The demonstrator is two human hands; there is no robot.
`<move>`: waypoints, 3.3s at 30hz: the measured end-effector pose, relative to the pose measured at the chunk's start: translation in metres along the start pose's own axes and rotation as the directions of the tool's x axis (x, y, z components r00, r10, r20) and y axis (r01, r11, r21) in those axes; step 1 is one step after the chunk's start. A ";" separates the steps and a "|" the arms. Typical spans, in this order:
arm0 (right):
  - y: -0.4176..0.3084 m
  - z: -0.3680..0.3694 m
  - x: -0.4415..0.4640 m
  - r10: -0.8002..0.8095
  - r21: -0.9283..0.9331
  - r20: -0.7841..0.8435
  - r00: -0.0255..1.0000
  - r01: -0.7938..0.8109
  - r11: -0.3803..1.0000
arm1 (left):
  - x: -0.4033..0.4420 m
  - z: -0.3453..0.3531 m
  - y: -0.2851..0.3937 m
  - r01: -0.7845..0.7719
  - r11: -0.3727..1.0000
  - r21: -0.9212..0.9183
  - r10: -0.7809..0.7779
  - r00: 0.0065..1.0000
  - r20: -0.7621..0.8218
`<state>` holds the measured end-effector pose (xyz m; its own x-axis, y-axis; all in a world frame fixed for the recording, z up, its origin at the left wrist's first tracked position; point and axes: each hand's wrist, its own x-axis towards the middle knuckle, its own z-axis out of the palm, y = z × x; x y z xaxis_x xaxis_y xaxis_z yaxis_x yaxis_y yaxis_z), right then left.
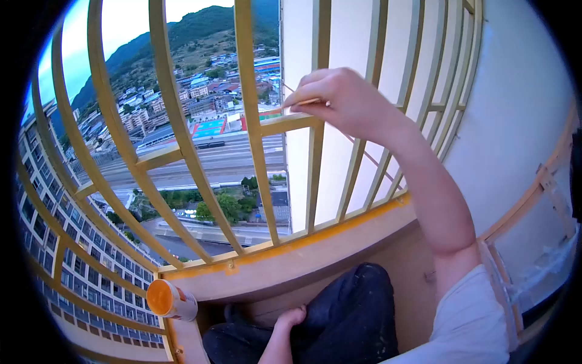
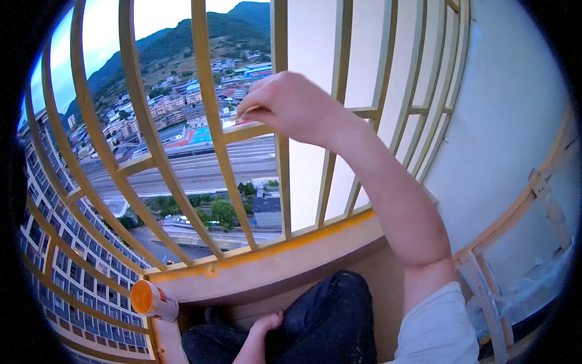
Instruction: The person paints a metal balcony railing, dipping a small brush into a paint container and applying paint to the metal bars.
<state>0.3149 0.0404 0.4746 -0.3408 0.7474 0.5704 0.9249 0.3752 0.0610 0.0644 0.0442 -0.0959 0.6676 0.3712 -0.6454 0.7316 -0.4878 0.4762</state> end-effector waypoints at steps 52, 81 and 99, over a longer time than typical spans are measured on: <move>-0.031 0.048 0.002 0.055 -0.038 -0.448 0.892 -0.081 0.996 | -0.008 -0.012 0.012 0.067 0.996 -0.052 -0.063 0.996 0.069; -0.083 0.216 -0.040 -0.091 -0.161 0.080 0.993 0.103 0.982 | -0.025 -0.016 0.021 0.065 0.978 -0.200 -0.073 0.997 -0.031; -0.123 0.150 0.027 -0.061 -0.724 0.364 0.929 0.324 0.609 | -0.019 -0.012 0.020 0.051 0.984 -0.172 -0.061 0.997 -0.052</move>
<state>0.1668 0.0971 0.3595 -0.4348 0.8711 0.2284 0.5751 0.0733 0.8148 0.0678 0.0362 -0.0669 0.6280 0.4405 -0.6416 0.7777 -0.3246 0.5384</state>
